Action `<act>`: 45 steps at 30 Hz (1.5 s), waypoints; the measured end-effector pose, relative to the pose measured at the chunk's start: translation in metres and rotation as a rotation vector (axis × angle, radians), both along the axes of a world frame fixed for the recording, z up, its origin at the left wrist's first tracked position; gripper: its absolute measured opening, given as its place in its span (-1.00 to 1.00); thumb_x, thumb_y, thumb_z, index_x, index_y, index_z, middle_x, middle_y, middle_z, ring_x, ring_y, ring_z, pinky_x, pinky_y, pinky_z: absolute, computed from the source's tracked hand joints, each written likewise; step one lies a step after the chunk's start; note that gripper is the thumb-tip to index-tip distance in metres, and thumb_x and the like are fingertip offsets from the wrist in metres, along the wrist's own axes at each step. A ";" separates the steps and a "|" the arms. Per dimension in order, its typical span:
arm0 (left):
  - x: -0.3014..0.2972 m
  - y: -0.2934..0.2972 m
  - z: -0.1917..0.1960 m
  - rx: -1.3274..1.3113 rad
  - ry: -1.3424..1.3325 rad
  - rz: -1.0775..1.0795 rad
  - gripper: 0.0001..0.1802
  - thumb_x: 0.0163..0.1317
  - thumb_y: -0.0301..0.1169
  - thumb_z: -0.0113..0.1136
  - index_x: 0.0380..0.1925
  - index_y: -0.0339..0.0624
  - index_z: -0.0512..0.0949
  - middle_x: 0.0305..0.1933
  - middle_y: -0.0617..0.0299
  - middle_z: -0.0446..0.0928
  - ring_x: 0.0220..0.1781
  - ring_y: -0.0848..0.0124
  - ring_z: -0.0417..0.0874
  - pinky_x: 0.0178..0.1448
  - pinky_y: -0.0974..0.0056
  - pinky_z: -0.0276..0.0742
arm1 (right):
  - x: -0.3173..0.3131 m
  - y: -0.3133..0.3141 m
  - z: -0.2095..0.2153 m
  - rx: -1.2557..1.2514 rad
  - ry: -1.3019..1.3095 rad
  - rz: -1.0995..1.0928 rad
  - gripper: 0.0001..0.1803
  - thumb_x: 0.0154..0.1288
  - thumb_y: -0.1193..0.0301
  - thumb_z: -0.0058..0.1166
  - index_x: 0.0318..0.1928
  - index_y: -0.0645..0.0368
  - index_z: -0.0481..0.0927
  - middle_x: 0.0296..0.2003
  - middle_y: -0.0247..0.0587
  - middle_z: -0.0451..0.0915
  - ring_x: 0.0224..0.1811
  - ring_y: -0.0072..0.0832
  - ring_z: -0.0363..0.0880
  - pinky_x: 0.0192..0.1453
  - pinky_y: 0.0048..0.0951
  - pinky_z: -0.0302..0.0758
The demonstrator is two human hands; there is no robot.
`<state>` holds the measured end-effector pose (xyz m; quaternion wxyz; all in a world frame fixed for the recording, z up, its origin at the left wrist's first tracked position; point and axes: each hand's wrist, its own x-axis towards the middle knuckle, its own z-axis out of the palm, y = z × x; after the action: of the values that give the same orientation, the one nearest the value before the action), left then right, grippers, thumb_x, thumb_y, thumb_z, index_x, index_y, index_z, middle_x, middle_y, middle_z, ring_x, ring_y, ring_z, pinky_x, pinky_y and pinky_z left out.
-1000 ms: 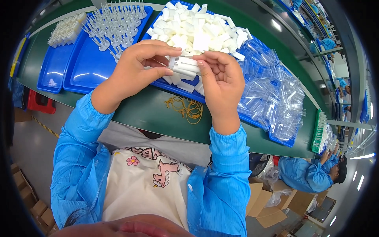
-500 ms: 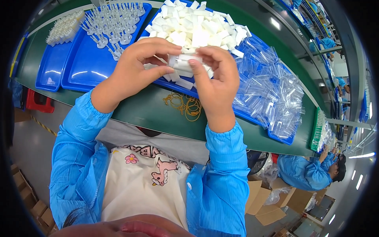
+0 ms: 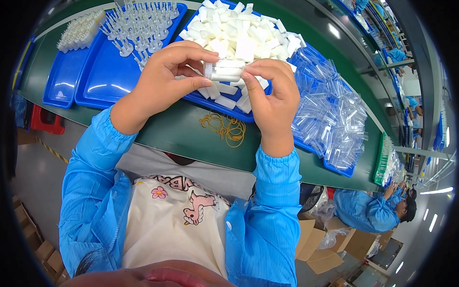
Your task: The person assembles components by mounting white foam pieces onto plastic pronged bases, sliding clear plastic covers over them, and securing the assemblies with rubber bands.
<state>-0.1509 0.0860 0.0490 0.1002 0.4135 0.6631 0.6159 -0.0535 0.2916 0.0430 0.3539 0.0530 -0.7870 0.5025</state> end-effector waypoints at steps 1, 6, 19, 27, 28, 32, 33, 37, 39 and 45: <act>0.000 0.000 0.000 -0.008 0.013 0.006 -0.53 0.01 -0.68 0.37 -0.01 -0.17 0.66 -0.01 0.19 0.53 -0.14 0.50 0.61 -0.07 0.46 0.65 | 0.000 -0.001 0.003 0.162 0.036 -0.072 -0.88 0.12 0.59 0.33 -0.31 0.21 0.68 -0.15 -0.17 0.59 -0.08 -0.38 0.55 0.04 -0.41 0.47; 0.000 0.001 -0.001 0.011 0.060 0.034 -0.55 0.01 -0.68 0.38 -0.03 -0.18 0.66 -0.02 0.19 0.54 -0.16 0.48 0.62 -0.08 0.44 0.66 | -0.001 -0.002 0.000 0.248 0.091 -0.190 -0.86 0.08 0.50 0.38 -0.32 0.14 0.69 -0.01 -0.13 0.53 0.02 -0.29 0.49 0.11 -0.32 0.45; 0.001 0.001 -0.002 0.035 0.083 0.042 -0.57 -0.01 -0.70 0.38 -0.07 -0.22 0.67 -0.02 0.16 0.55 -0.13 0.45 0.64 -0.09 0.43 0.69 | -0.006 -0.012 -0.014 -0.200 -0.016 0.099 -0.90 0.19 0.51 0.31 -0.26 0.21 0.69 0.19 -0.04 0.44 0.28 -0.23 0.35 0.35 -0.19 0.28; -0.010 0.004 -0.009 0.288 -0.148 0.040 -0.58 0.20 -0.66 0.21 0.09 -0.23 0.50 0.25 0.11 0.46 0.02 0.42 0.62 0.05 0.36 0.62 | -0.001 0.009 0.005 0.125 -0.193 -0.182 -0.82 0.15 0.50 0.25 -0.20 0.14 0.67 0.00 -0.17 0.61 0.09 -0.29 0.49 0.17 -0.28 0.38; -0.011 0.002 -0.007 0.279 -0.261 0.029 -0.58 0.23 -0.63 0.20 0.11 -0.22 0.48 0.25 0.11 0.46 0.05 0.40 0.62 0.05 0.36 0.62 | 0.000 0.015 0.007 0.411 -0.206 -0.137 -0.78 0.08 0.50 0.27 -0.20 0.13 0.67 -0.08 -0.20 0.63 0.01 -0.26 0.50 0.10 -0.28 0.39; -0.009 -0.001 -0.003 0.261 -0.429 -0.034 -0.59 0.29 -0.56 0.18 0.15 -0.17 0.45 0.26 0.10 0.48 0.11 0.35 0.62 0.05 0.37 0.61 | 0.002 0.011 0.002 0.721 -0.312 -0.049 -0.71 -0.03 0.53 0.31 -0.20 0.14 0.67 -0.24 -0.18 0.66 -0.13 -0.14 0.51 0.02 -0.22 0.43; -0.009 0.000 -0.003 0.263 -0.429 -0.035 -0.59 0.29 -0.56 0.18 0.15 -0.17 0.45 0.26 0.10 0.48 0.11 0.35 0.62 0.05 0.37 0.61 | 0.001 0.011 -0.001 0.713 -0.363 -0.041 -0.72 -0.02 0.54 0.31 -0.21 0.14 0.67 -0.26 -0.18 0.66 -0.13 -0.15 0.51 0.02 -0.21 0.43; -0.010 0.001 -0.005 0.332 -0.470 -0.055 -0.68 0.30 -0.53 0.19 0.07 -0.17 0.50 0.28 0.09 0.47 0.11 0.36 0.62 0.05 0.36 0.62 | -0.002 0.014 -0.002 0.726 -0.336 -0.026 -0.67 0.03 0.60 0.26 -0.12 0.14 0.69 -0.20 -0.12 0.63 -0.10 -0.14 0.53 0.03 -0.28 0.46; -0.011 0.001 -0.007 0.350 -0.501 -0.025 -0.71 0.31 -0.52 0.19 0.03 -0.18 0.52 0.28 0.09 0.48 0.11 0.36 0.62 0.05 0.36 0.62 | -0.004 0.014 0.000 0.466 -0.335 -0.030 -0.75 0.08 0.55 0.27 -0.16 0.16 0.71 -0.24 -0.14 0.66 -0.19 -0.20 0.59 -0.10 -0.33 0.50; -0.009 0.001 -0.003 0.257 -0.450 -0.030 -0.71 0.32 -0.53 0.17 0.05 -0.21 0.55 0.24 0.09 0.52 0.11 0.39 0.62 0.06 0.37 0.61 | 0.002 0.006 0.005 -0.312 -0.349 0.056 -0.73 0.30 0.58 0.17 0.01 0.33 0.59 -0.22 -0.15 0.67 -0.36 -0.54 0.62 -0.28 -0.55 0.51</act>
<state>-0.1597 0.0870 0.0457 0.2012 0.2852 0.5343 0.7699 -0.0518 0.2980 0.0485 0.2021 -0.0683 -0.7475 0.6291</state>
